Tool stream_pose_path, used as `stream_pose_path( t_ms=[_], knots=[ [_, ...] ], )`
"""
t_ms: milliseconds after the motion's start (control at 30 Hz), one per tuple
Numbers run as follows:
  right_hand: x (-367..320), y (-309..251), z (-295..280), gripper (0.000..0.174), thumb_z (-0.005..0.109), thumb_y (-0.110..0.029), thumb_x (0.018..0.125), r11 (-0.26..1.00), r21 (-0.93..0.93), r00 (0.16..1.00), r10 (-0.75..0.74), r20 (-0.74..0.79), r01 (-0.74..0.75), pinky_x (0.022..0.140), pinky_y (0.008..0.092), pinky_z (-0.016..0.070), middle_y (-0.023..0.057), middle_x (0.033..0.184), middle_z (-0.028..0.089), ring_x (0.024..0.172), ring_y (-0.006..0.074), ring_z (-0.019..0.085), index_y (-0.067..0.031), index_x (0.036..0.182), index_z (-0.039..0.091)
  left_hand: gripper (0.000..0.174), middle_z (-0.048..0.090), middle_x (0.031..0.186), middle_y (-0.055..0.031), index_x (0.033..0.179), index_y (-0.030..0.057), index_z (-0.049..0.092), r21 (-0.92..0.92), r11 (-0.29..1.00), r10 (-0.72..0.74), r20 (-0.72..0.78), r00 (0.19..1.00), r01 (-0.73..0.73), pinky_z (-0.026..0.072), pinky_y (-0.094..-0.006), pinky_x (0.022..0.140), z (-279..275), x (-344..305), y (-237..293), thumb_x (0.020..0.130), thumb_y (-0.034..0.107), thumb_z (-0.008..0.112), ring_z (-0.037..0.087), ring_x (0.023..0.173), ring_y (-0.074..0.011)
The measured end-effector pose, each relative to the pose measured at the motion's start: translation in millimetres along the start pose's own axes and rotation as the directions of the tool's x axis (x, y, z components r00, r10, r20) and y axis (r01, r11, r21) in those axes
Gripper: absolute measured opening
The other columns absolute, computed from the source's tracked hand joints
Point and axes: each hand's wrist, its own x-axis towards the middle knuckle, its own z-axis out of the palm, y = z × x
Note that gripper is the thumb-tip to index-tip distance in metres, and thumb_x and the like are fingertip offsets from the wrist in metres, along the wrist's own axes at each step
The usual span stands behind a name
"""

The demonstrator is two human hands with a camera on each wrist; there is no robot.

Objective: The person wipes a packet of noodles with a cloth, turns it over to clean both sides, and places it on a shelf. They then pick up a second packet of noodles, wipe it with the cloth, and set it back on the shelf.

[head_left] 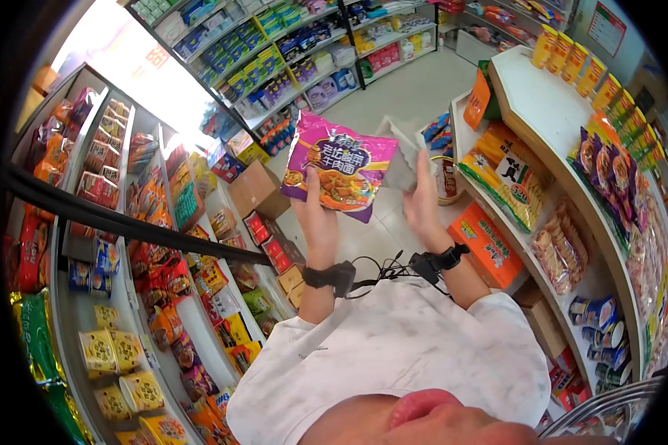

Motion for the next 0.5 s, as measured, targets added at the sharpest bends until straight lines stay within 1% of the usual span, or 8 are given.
stream_pose_path(
  t_ms=[67, 100, 200, 300, 400, 433, 500],
  knots=[
    [-7, 8, 8, 0.051, 0.065, -0.023, 0.097, 0.989, -0.146, 0.995, 0.034, 0.095, -0.02, 0.101, 0.029, 0.042, 0.0069, 0.131, 0.058, 0.118, 0.0117, 0.054, 0.0023, 0.138, 0.047, 0.039, 0.058, 0.125, -0.0062, 0.134, 0.0042, 0.044, -0.024, 0.999, -0.044, 0.011, 0.999, 0.045, 0.0512, -0.0344, 0.094, -15, 3, 6, 0.099, 0.015, 0.06, 0.06, 0.111, -0.0162],
    [-10, 13, 12, 0.051, 0.065, -0.022, 0.097, 0.976, -0.217, 0.988, 0.06, 0.14, -0.028, 0.101, 0.029, 0.0427, 0.0065, 0.13, 0.059, 0.116, 0.0119, 0.056, 0.0021, 0.138, 0.047, 0.039, 0.058, 0.126, -0.0068, 0.134, 0.0055, 0.044, -0.035, 0.997, -0.067, -0.008, 0.998, 0.067, 0.0516, -0.0344, 0.093, -20, 4, 7, 0.1, 0.015, 0.06, 0.06, 0.112, -0.0165],
    [-15, 21, 28, 0.048, 0.067, -0.017, 0.094, 0.872, -0.461, 0.973, -0.063, 0.224, 0.163, 0.095, 0.0285, 0.0469, 0.006, 0.123, 0.063, 0.111, 0.0116, 0.059, 0.0011, 0.135, 0.051, 0.039, 0.058, 0.126, -0.0072, 0.134, 0.0054, 0.044, -0.06, 0.994, -0.089, 0.028, 0.996, 0.091, 0.0518, -0.0347, 0.093, -37, 5, 20, 0.1, 0.015, 0.059, 0.06, 0.112, -0.017],
    [-32, 24, 50, 0.043, 0.071, -0.014, 0.091, 0.781, -0.591, 0.977, -0.12, 0.177, 0.203, 0.088, 0.0273, 0.0498, 0.0051, 0.114, 0.066, 0.103, 0.0108, 0.06, 0.0011, 0.128, 0.056, 0.034, 0.063, 0.12, -0.0058, 0.127, 0.0037, 0.053, -0.028, 0.994, -0.109, -0.017, 0.994, 0.109, 0.0527, -0.0347, 0.089, -47, 0, 33, 0.099, 0.022, 0.061, 0.064, 0.105, -0.0166],
    [-36, 41, 39, 0.041, 0.073, -0.015, 0.089, 0.7, -0.662, 0.954, -0.101, 0.282, 0.27, 0.085, 0.0263, 0.0501, 0.0048, 0.111, 0.065, 0.101, 0.0099, 0.059, 0.0017, 0.123, 0.058, 0.033, 0.064, 0.116, -0.0057, 0.125, 0.0035, 0.054, 0.004, 0.989, -0.148, 0.016, 0.989, 0.148, 0.0539, -0.0345, 0.087, -67, 1, 44, 0.099, 0.022, 0.062, 0.065, 0.102, -0.0166],
    [-39, 46, 37, 0.043, 0.074, -0.015, 0.088, 0.696, -0.67, 0.958, -0.098, 0.269, 0.259, 0.086, 0.0258, 0.0493, 0.0047, 0.111, 0.065, 0.101, 0.01, 0.059, 0.001, 0.124, 0.056, 0.033, 0.064, 0.115, -0.0057, 0.124, 0.0032, 0.054, -0.028, 0.988, -0.151, 0.032, 0.988, 0.152, 0.0541, -0.035, 0.087, -70, 1, 46, 0.098, 0.022, 0.063, 0.065, 0.101, -0.0166],
    [-45, 60, 35, 0.043, 0.073, -0.018, 0.089, 0.742, -0.632, 0.974, -0.151, 0.171, 0.226, 0.087, 0.0257, 0.0489, 0.0048, 0.112, 0.065, 0.101, 0.0104, 0.059, 0.0002, 0.125, 0.056, 0.033, 0.062, 0.119, -0.0065, 0.127, 0.0038, 0.052, -0.05, 0.982, -0.184, 0.011, 0.983, 0.184, 0.054, -0.0346, 0.087, -79, -3, 49, 0.1, 0.019, 0.06, 0.064, 0.104, -0.0171]
  ],
)
